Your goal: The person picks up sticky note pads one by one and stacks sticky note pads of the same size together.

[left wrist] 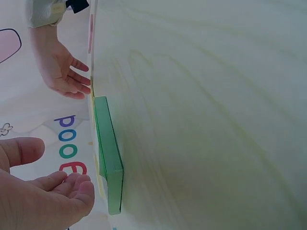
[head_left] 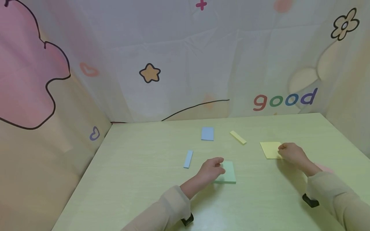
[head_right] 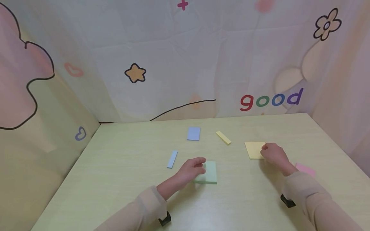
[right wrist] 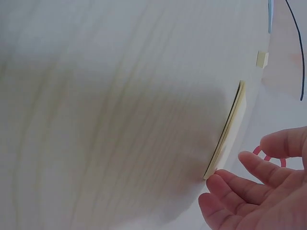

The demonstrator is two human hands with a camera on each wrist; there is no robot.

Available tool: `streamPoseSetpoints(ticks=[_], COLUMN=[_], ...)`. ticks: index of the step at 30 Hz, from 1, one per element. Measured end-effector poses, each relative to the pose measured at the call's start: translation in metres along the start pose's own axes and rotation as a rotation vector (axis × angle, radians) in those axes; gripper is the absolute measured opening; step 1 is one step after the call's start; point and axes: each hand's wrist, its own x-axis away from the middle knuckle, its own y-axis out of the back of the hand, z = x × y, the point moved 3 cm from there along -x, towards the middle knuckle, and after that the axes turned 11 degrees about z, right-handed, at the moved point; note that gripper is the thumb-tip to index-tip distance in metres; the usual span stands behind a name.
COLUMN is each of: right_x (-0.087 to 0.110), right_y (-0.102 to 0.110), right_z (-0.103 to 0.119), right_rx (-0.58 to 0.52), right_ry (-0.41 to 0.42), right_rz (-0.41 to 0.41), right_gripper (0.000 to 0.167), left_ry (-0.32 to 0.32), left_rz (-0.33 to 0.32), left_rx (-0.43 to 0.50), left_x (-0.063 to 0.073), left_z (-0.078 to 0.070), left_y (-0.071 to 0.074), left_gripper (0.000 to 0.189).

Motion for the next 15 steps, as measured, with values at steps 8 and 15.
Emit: streamPoseSetpoints(ticks=[8, 15], right_x=[0.0026, -0.0032], right_y=[-0.0026, -0.0004], right_z=[0.0016, 0.0037], right_rx=[-0.007, 0.25], right_ry=[0.011, 0.154], right_rz=[0.048, 0.006], right_gripper=[0.04, 0.046], left_ry=[-0.007, -0.002], left_rz=[-0.022, -0.027], left_rx=[-0.065, -0.087], left_x=[0.0016, 0.0015], left_z=[-0.0005, 0.0017], left_y=[0.0044, 0.0071], left_gripper=[0.047, 0.047])
